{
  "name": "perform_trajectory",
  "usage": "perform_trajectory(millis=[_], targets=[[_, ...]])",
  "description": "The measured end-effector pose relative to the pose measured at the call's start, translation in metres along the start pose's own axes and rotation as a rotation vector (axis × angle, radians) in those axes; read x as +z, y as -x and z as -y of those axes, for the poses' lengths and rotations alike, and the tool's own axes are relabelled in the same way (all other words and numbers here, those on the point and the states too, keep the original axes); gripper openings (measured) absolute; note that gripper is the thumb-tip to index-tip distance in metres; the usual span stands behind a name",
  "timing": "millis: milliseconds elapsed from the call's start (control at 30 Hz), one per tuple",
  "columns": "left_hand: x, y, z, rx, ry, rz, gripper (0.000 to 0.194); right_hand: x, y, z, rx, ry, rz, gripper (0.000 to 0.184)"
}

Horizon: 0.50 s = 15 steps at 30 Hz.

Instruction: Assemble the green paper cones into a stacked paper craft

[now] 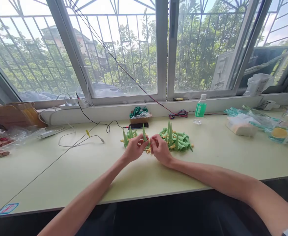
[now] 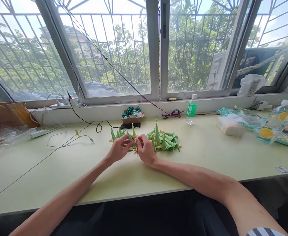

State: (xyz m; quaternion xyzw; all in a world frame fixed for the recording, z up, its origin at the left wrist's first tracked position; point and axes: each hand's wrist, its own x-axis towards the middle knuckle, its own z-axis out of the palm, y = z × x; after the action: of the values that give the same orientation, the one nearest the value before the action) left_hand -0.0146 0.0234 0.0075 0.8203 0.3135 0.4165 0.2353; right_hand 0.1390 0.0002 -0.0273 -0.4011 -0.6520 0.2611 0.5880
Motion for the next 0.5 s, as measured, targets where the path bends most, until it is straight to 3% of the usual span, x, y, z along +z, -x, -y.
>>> perform_trajectory(millis=[333, 500], targets=[[-0.0022, -0.0035, -0.0015, -0.173, 0.279, -0.080, 0.026, 0.0001, 0.0017, 0.0043, -0.069, 0.043, 0.072, 0.024], [-0.0026, -0.0023, -0.0006, -0.129, 0.271, -0.052, 0.024, 0.0006, 0.0013, 0.0003, -0.069, -0.013, 0.095, 0.025]])
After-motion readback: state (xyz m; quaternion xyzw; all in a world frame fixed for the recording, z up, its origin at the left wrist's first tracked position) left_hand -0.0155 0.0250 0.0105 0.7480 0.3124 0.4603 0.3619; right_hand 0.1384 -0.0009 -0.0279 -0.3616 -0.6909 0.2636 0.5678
